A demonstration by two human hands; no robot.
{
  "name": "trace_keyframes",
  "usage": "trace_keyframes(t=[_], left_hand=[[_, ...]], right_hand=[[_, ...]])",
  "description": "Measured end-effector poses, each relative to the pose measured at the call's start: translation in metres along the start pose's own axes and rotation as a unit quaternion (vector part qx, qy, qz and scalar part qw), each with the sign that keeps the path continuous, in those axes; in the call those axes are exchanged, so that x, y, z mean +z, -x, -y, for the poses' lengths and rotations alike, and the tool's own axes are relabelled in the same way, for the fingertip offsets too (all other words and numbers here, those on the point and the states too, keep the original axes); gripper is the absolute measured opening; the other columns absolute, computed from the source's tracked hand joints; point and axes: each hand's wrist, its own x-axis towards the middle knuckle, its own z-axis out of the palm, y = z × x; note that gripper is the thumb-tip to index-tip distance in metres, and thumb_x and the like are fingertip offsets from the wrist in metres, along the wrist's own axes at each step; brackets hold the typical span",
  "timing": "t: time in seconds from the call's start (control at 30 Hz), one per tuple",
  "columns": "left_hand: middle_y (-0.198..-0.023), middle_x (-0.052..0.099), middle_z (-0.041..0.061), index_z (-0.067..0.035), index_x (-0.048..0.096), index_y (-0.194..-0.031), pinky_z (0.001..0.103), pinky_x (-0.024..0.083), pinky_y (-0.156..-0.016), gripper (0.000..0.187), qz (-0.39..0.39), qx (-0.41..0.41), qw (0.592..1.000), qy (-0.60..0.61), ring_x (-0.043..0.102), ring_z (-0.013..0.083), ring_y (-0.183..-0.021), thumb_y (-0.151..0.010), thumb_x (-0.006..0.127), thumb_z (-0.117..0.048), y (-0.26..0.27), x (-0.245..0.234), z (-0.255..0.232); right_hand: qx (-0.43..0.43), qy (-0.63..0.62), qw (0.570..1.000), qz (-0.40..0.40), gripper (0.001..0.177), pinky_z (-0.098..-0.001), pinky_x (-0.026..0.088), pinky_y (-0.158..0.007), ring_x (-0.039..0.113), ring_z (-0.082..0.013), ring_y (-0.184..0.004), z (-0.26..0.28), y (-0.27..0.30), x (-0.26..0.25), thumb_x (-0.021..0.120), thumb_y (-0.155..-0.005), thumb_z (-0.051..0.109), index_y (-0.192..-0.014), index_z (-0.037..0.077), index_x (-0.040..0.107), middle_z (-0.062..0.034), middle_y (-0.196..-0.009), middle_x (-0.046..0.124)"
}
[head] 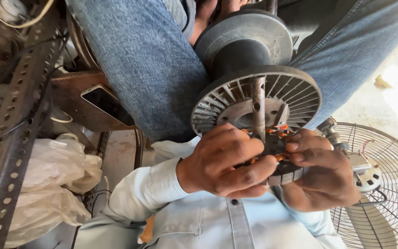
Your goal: The person manipulates the copper coils of a fan motor by hand and using scissors to trim or separate wires.
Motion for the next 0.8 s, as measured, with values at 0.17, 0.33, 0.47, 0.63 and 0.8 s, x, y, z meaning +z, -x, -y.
trace_keyframes(t=[0.17, 0.33, 0.47, 0.63, 0.8], left_hand=[[-0.115, 0.059, 0.009, -0.009, 0.064, -0.119, 0.039, 0.051, -0.08, 0.021, 0.047, -0.019, 0.997, 0.054, 0.064, 0.0265, -0.095, -0.102, 0.066, -0.021, -0.004, -0.006, -0.002], [-0.113, 0.059, 0.01, -0.006, 0.065, -0.115, 0.041, 0.048, -0.078, 0.022, 0.049, -0.017, 0.998, 0.041, 0.063, 0.0273, -0.094, -0.098, 0.065, -0.02, -0.003, -0.007, -0.004], [-0.119, 0.057, 0.014, -0.007, 0.057, -0.125, 0.038, 0.05, -0.09, 0.037, -0.002, -0.088, 0.993, 0.077, 0.061, 0.0279, -0.102, -0.104, 0.057, -0.038, 0.005, -0.004, -0.008], [-0.131, 0.064, 0.016, -0.005, 0.027, -0.155, 0.036, 0.055, -0.108, 0.089, 0.009, -0.264, 0.913, 0.311, 0.068, 0.0254, -0.119, -0.099, 0.07, -0.059, 0.009, -0.008, -0.005], [-0.129, 0.067, 0.019, -0.009, 0.03, -0.15, 0.038, 0.054, -0.113, 0.102, 0.065, -0.178, 0.937, 0.294, 0.069, 0.0241, -0.122, -0.079, 0.092, -0.048, -0.001, -0.008, -0.017]], right_hand=[[-0.226, 0.051, 0.971, 0.063, 0.022, -0.0549, 0.056, -0.095, 0.063, -0.0295, -0.11, -0.02, -0.001, -0.001, 0.086, -0.079, 0.017, -0.082, 0.013, 0.065, -0.0122, -0.119, 0.059], [-0.259, 0.119, 0.957, 0.056, 0.02, -0.0558, 0.06, -0.094, 0.062, -0.0325, -0.111, -0.031, -0.002, 0.0, 0.082, -0.086, 0.017, -0.084, 0.011, 0.063, -0.0165, -0.117, 0.058], [-0.184, 0.069, 0.98, 0.036, 0.02, -0.0515, 0.057, -0.094, 0.067, -0.0325, -0.109, -0.016, -0.003, 0.001, 0.074, -0.085, 0.023, -0.079, 0.007, 0.065, -0.0205, -0.11, 0.065], [-0.032, -0.19, 0.98, -0.039, 0.028, -0.0493, 0.045, -0.115, 0.064, -0.0327, -0.117, -0.011, 0.002, 0.006, 0.069, -0.095, 0.027, -0.093, 0.004, 0.053, -0.0217, -0.117, 0.068], [-0.05, -0.267, 0.962, -0.022, 0.027, -0.0439, 0.041, -0.112, 0.067, -0.0299, -0.112, -0.012, 0.015, -0.001, 0.065, -0.1, 0.023, -0.108, 0.006, 0.045, -0.024, -0.11, 0.07]])
